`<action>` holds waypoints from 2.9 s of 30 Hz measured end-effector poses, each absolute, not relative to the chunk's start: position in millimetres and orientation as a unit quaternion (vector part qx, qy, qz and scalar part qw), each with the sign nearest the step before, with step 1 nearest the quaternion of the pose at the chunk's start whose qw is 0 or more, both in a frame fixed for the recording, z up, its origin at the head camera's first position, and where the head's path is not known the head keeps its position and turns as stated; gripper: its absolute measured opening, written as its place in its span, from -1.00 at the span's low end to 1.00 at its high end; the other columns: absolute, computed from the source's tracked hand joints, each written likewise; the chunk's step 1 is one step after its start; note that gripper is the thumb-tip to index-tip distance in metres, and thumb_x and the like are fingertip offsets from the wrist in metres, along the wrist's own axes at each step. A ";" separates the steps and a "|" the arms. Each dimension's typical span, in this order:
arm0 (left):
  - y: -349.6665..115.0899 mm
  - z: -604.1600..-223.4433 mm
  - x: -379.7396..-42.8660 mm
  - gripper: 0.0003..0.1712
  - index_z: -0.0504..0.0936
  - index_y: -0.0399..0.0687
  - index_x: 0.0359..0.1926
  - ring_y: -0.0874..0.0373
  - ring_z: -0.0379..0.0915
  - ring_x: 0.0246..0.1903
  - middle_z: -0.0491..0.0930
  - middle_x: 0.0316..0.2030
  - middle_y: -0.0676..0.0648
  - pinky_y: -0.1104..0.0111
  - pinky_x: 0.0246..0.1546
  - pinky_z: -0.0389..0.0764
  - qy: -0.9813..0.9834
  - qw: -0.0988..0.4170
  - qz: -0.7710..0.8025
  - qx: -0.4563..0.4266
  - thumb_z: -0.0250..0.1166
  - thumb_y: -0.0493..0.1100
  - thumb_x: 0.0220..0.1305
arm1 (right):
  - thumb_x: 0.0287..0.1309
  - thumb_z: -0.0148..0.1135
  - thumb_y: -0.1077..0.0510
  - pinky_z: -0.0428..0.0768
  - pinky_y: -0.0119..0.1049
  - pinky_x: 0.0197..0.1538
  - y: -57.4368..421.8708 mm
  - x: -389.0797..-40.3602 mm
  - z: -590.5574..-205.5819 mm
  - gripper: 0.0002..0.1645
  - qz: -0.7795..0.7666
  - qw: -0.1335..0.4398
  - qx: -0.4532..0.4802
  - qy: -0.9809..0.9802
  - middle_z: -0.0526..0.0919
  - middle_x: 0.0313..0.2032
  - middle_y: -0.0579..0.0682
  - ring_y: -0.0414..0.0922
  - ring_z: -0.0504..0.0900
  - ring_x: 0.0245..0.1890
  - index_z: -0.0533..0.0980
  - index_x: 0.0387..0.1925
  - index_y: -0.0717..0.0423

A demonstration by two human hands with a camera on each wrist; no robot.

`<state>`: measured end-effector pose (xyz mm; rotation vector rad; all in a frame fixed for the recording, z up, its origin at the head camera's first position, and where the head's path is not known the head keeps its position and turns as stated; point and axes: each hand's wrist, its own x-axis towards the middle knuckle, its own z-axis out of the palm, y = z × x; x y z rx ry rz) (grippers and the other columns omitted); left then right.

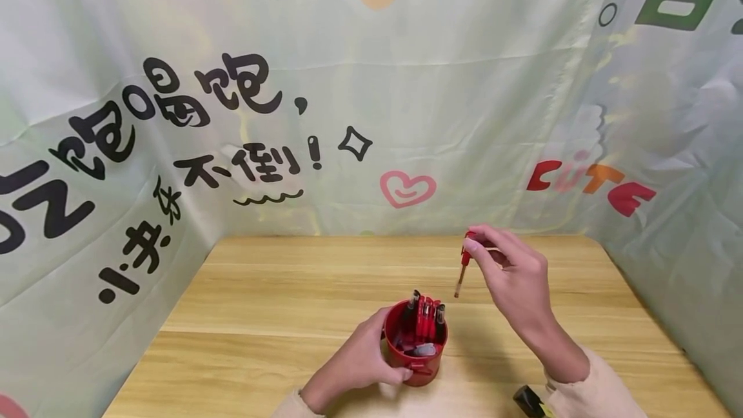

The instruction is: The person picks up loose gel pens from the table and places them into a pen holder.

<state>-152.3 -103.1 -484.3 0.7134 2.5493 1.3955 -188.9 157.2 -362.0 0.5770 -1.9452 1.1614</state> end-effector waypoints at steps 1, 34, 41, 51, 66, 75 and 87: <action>-103.2 -484.3 -152.0 0.19 0.21 0.35 0.54 0.27 0.46 0.30 0.47 0.37 0.19 0.25 0.36 0.52 0.850 0.075 0.465 0.237 0.63 -0.01 -0.11 | 0.06 0.47 0.45 0.63 -0.68 -0.06 156.9 -187.3 -360.4 -0.66 0.466 0.392 0.226 -0.761 0.77 -0.27 0.04 -0.48 0.66 -0.24 0.74 -0.09 0.17; -102.6 -484.0 -152.6 0.16 0.23 0.36 0.52 0.25 0.45 0.32 0.46 0.37 0.19 0.21 0.39 0.49 0.846 0.077 0.471 0.238 0.63 -0.02 -0.11 | 0.10 0.32 0.60 0.72 -0.53 -0.11 145.8 -159.2 -396.0 -0.73 0.611 0.345 0.319 -0.637 0.69 -0.22 0.01 -0.24 0.68 -0.22 0.60 -0.11 0.53; -102.7 -484.5 -153.0 0.15 0.24 0.35 0.51 0.27 0.46 0.30 0.48 0.35 0.19 0.25 0.37 0.51 0.845 0.074 0.473 0.239 0.63 -0.02 -0.11 | 0.12 0.33 0.57 0.73 -0.50 -0.09 144.9 -157.4 -415.8 -0.73 0.618 0.328 0.317 -0.641 0.69 -0.21 0.06 -0.22 0.70 -0.20 0.62 -0.10 0.46; -103.1 -484.3 -153.2 0.14 0.25 0.39 0.50 0.28 0.47 0.28 0.50 0.34 0.20 0.26 0.37 0.51 0.844 0.072 0.472 0.243 0.63 -0.01 -0.11 | -0.01 0.28 0.70 0.72 -0.52 -0.08 142.6 -153.0 -441.4 -0.56 0.601 0.319 0.287 -0.674 0.68 -0.20 0.02 -0.30 0.70 -0.16 0.62 -0.08 0.38; -102.9 -484.9 -152.9 0.16 0.23 0.38 0.51 0.29 0.48 0.27 0.49 0.34 0.20 0.28 0.36 0.52 0.845 0.071 0.473 0.240 0.64 -0.01 -0.11 | -0.02 0.22 0.74 0.70 -0.52 -0.01 140.3 -148.7 -461.7 -0.56 0.615 0.299 0.287 -0.671 0.67 -0.18 -0.05 -0.33 0.69 -0.13 0.58 -0.08 0.45; -102.3 -485.2 -151.7 0.17 0.23 0.39 0.52 0.28 0.47 0.28 0.50 0.34 0.21 0.24 0.38 0.50 0.846 0.070 0.471 0.240 0.64 -0.01 -0.12 | -0.06 0.21 0.77 0.69 -0.53 0.00 137.0 -146.8 -468.8 -0.54 0.615 0.303 0.304 -0.661 0.67 -0.21 0.02 -0.33 0.68 -0.13 0.55 -0.08 0.49; -102.0 -485.5 -152.4 0.15 0.25 0.38 0.51 0.27 0.48 0.28 0.50 0.34 0.20 0.25 0.39 0.50 0.842 0.065 0.475 0.246 0.63 -0.03 -0.11 | 0.04 0.35 0.59 0.68 -0.54 -0.11 133.8 -149.0 -486.1 -0.64 0.595 0.315 0.336 -0.659 0.67 -0.23 0.16 -0.19 0.63 -0.24 0.57 -0.07 0.47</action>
